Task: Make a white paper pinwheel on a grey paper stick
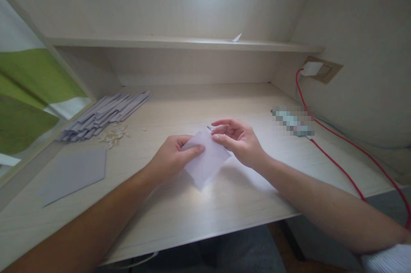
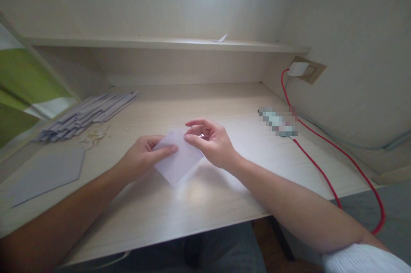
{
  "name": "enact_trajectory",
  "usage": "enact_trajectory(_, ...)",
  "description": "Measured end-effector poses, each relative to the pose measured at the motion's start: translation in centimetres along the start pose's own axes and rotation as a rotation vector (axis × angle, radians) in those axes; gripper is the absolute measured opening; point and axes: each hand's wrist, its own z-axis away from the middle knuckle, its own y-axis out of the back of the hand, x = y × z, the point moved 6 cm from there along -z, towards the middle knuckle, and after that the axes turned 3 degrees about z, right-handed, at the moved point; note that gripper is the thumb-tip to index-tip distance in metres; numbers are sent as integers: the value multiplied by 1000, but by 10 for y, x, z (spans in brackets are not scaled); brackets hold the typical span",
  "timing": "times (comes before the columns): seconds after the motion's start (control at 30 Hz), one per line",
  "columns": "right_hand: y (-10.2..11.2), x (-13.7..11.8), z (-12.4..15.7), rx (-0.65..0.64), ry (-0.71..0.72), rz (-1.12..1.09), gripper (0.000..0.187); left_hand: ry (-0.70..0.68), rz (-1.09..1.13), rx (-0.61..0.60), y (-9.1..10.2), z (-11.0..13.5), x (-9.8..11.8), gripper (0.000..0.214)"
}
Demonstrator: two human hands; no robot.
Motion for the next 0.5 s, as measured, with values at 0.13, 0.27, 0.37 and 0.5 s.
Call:
enact_trajectory(0.13, -5, 1, 1, -66, -13, -62, 27, 15, -31, -121, -10, 2, -1, 28)
enact_trajectory(0.27, -2, 5, -1, -40, -13, -22, 20, 0, -30, -125, -9, 3, 1, 30)
enact_trajectory(0.37, -2, -2, 2, 2, 88, 116, 14, 5, -23, -126, -8, 2, 1, 31)
enact_trajectory(0.5, -6, -18, 10, 33, 245, 289, 10, -7, -52, -145, -10, 1, 0, 30)
